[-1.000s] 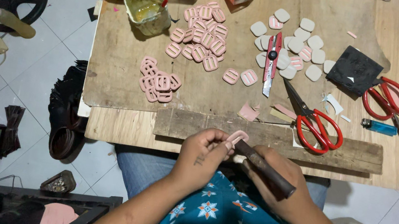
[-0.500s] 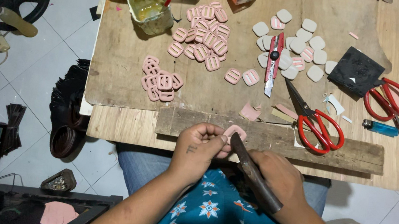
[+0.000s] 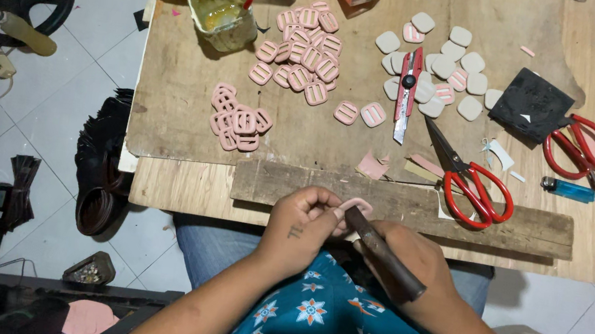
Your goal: The person sits at a workbench trimming small pink foam pieces with red-handled scissors, cutting excess material from the edges of each piece one at a time. They occasionally use a small hammer on a piece and set finished pieces onto a growing pile of trimmed components on the table.
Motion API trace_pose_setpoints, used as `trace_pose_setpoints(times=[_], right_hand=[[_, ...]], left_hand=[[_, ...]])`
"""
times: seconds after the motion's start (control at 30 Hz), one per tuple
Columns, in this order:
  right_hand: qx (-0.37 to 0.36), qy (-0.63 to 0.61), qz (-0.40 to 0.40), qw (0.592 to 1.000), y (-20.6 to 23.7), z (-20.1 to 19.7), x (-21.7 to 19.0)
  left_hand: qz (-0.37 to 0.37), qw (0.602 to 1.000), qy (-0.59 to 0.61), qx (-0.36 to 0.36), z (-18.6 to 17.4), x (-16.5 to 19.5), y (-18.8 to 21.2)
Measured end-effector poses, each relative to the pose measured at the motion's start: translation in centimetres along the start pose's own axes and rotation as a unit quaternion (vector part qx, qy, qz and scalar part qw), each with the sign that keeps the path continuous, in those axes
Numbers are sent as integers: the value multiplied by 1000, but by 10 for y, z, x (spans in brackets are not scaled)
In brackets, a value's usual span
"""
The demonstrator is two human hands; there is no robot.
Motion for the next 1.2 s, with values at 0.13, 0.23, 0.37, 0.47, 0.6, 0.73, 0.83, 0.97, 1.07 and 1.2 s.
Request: trace_pose_setpoints(times=[0.13,0.23,0.37,0.47,0.6,0.73,0.83,0.97,1.07,1.2], right_hand=[[10,39,64,997,4,1,0],[15,79,120,990,6,-1,7],[26,101,141,984,10,-12,21],[20,99,189,977,13,-11,29],[51,81,192,977,7,-6,30],[37,85,116,989,-9,1,29],[36,98,51,993,-19,6,25],[23,86,61,994,-25,10,26],[-9,85,109,990,-25,12,34],[-88,12,345,934,-10,10,50]], left_hand=[[269,895,-338,108,-8,26,6],[329,837,-428,91,-9,34,6],[358,800,-472,96,-10,35,5],[341,810,-465,104,-11,33,5],[326,814,-464,126,-7,31,4],[264,840,-456,128,-6,29,-3],[260,843,-453,124,-7,30,-4],[242,845,-462,118,-10,32,-4],[243,844,-466,108,-11,34,-4],[273,833,-471,98,-11,35,-4]])
Point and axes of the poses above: each hand's wrist, its own y-axis away from the middle knuckle, its own z-axis out of the palm, x = y × z, the point moved 3 cm from there along -y, towards the middle knuckle, and after that the axes turned 6 degrees about -z, right-handed, at the moved point
